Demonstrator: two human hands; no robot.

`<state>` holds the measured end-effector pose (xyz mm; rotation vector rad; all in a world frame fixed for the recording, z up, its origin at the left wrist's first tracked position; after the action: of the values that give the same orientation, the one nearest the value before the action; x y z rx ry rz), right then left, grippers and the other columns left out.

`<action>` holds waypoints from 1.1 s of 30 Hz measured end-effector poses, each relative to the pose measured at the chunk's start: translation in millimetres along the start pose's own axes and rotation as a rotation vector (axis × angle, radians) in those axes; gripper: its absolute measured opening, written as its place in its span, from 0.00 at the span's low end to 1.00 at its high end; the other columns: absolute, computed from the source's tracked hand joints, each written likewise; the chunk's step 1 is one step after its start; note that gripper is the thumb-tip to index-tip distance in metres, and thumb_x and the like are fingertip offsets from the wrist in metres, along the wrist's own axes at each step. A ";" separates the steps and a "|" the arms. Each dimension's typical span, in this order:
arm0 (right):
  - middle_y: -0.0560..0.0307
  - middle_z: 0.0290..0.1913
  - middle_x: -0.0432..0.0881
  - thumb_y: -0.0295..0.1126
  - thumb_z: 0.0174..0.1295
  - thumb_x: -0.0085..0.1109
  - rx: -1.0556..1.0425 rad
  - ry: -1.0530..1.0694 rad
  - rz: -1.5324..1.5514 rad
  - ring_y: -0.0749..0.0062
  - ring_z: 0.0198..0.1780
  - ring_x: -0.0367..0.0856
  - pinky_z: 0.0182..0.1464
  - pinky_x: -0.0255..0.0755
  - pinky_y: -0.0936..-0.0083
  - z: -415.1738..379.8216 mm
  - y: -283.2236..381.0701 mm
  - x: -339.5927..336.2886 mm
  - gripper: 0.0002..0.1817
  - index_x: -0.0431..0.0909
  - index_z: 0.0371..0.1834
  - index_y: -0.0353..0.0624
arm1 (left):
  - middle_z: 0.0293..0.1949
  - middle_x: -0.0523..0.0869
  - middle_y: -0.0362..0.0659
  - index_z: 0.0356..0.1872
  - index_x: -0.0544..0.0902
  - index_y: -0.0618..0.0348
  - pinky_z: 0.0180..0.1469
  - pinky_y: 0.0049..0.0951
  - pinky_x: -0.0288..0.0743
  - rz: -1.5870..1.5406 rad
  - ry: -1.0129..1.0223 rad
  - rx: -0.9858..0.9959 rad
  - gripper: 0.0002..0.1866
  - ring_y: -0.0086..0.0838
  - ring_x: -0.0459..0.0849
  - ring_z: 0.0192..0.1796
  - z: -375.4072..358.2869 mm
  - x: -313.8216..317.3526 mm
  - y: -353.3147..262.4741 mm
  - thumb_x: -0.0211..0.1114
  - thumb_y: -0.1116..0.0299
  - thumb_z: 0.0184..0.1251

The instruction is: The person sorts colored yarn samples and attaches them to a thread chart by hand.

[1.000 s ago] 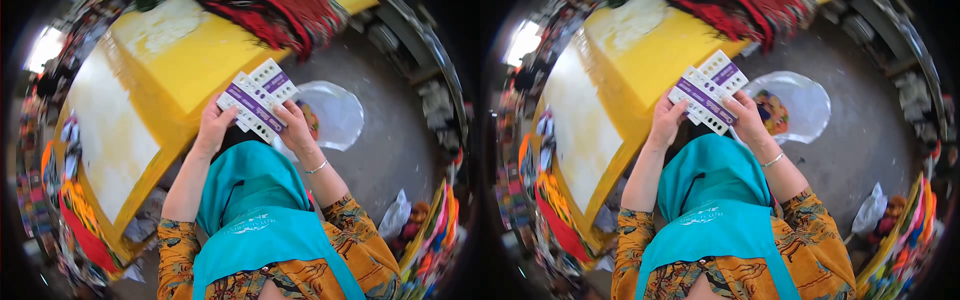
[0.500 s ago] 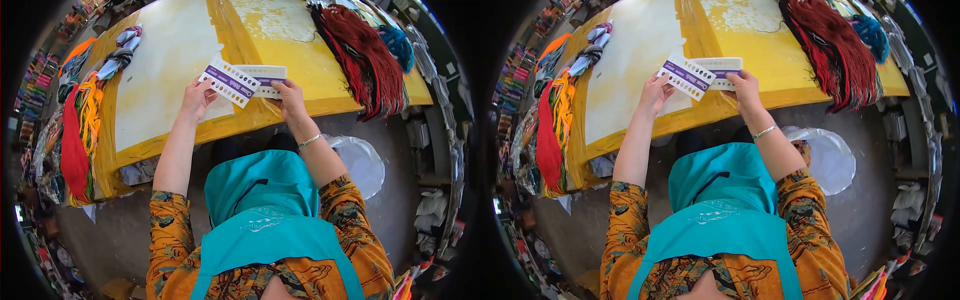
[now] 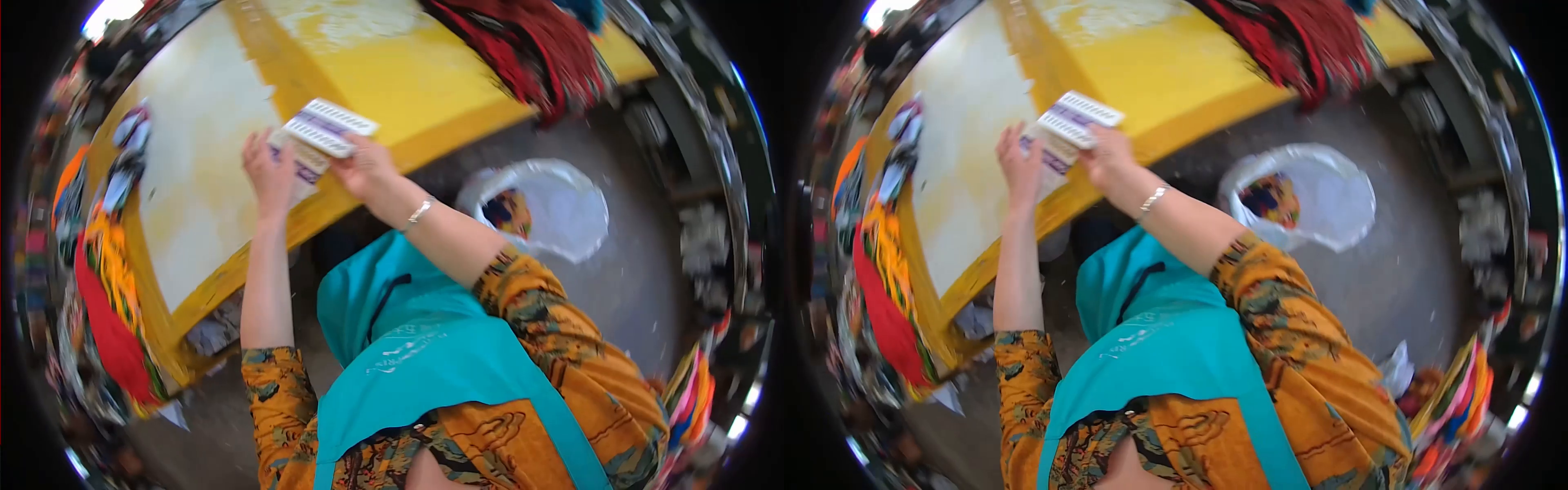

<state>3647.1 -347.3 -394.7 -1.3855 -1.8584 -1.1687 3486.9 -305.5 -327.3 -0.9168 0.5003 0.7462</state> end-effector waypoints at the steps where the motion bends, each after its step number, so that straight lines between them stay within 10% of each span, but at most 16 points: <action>1: 0.51 0.48 0.81 0.28 0.68 0.52 0.098 -0.008 -0.021 0.61 0.54 0.80 0.53 0.78 0.65 -12.7 -4.9 -2.2 0.13 0.71 0.54 0.39 | 0.63 0.71 0.59 0.60 0.76 0.62 0.71 0.44 0.56 0.005 0.037 0.028 0.24 0.49 0.64 0.69 -2.4 1.0 -3.9 0.63 0.65 0.63; 8: 0.52 0.45 0.84 0.30 0.67 0.54 -0.073 0.118 -0.516 0.66 0.49 0.83 0.50 0.78 0.69 -147.5 92.3 -79.6 0.10 0.79 0.45 0.36 | 0.68 0.65 0.55 0.59 0.76 0.61 0.72 0.46 0.52 0.004 0.200 0.162 0.21 0.50 0.56 0.72 -15.5 5.9 -96.0 0.61 0.65 0.67; 12: 0.55 0.32 0.85 0.29 0.60 0.57 -0.297 -0.322 -0.196 0.71 0.32 0.82 0.38 0.79 0.77 -125.0 211.7 -226.1 0.07 0.83 0.35 0.38 | 0.66 0.67 0.53 0.56 0.78 0.59 0.71 0.46 0.53 -0.036 0.323 0.437 0.19 0.50 0.60 0.71 -19.7 55.2 -183.1 0.63 0.68 0.65; 17: 0.52 0.42 0.83 0.32 0.64 0.57 -0.368 -0.814 -0.146 0.62 0.42 0.83 0.47 0.80 0.65 -90.5 335.4 -395.5 0.08 0.81 0.40 0.40 | 0.67 0.66 0.54 0.60 0.75 0.57 0.72 0.44 0.54 -0.033 0.587 0.575 0.23 0.50 0.59 0.72 -22.0 159.0 -248.9 0.63 0.61 0.65; 20: 0.56 0.46 0.83 0.37 0.60 0.63 -0.073 -0.733 -0.578 0.58 0.45 0.83 0.50 0.78 0.57 -64.8 345.6 -438.2 0.13 0.82 0.44 0.42 | 0.69 0.63 0.50 0.67 0.69 0.53 0.72 0.47 0.53 0.038 0.682 0.666 0.30 0.47 0.57 0.73 -33.0 203.5 -272.4 0.64 0.57 0.64; 23: 0.43 0.44 0.84 0.44 0.53 0.63 0.068 -0.413 -2.142 0.51 0.46 0.83 0.47 0.77 0.62 -6.4 345.4 -475.8 0.21 0.82 0.38 0.33 | 0.72 0.60 0.44 0.73 0.59 0.48 0.72 0.53 0.51 0.304 0.672 0.744 0.40 0.40 0.56 0.75 -39.8 223.9 -279.7 0.67 0.53 0.61; 32: 0.45 0.42 0.84 0.38 0.49 0.69 0.296 -0.839 -2.025 0.52 0.49 0.83 0.50 0.77 0.60 -20.2 265.9 -611.9 0.26 0.75 0.52 0.44 | 0.72 0.60 0.44 0.72 0.60 0.48 0.73 0.51 0.51 0.366 0.699 0.726 0.40 0.40 0.56 0.75 -40.4 228.4 -283.6 0.69 0.59 0.59; 33: 0.45 0.42 0.84 0.38 0.49 0.68 -0.045 -1.079 -1.390 0.53 0.49 0.83 0.50 0.77 0.60 -17.3 264.0 -644.7 0.26 0.74 0.52 0.44 | 0.72 0.60 0.44 0.72 0.60 0.48 0.73 0.51 0.51 0.366 0.709 0.728 0.40 0.40 0.56 0.75 -40.7 229.7 -283.5 0.69 0.59 0.59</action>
<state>4105.0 -643.4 -828.6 -0.5259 -3.8797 -0.9405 3847.5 -369.0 -354.7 -0.3707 1.4855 0.4752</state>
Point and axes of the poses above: each hand's wrist, its own z-axis towards the middle knuckle, its own x-axis out of the palm, y = z × x, the point moved 7 cm from there along z, towards the middle knuckle
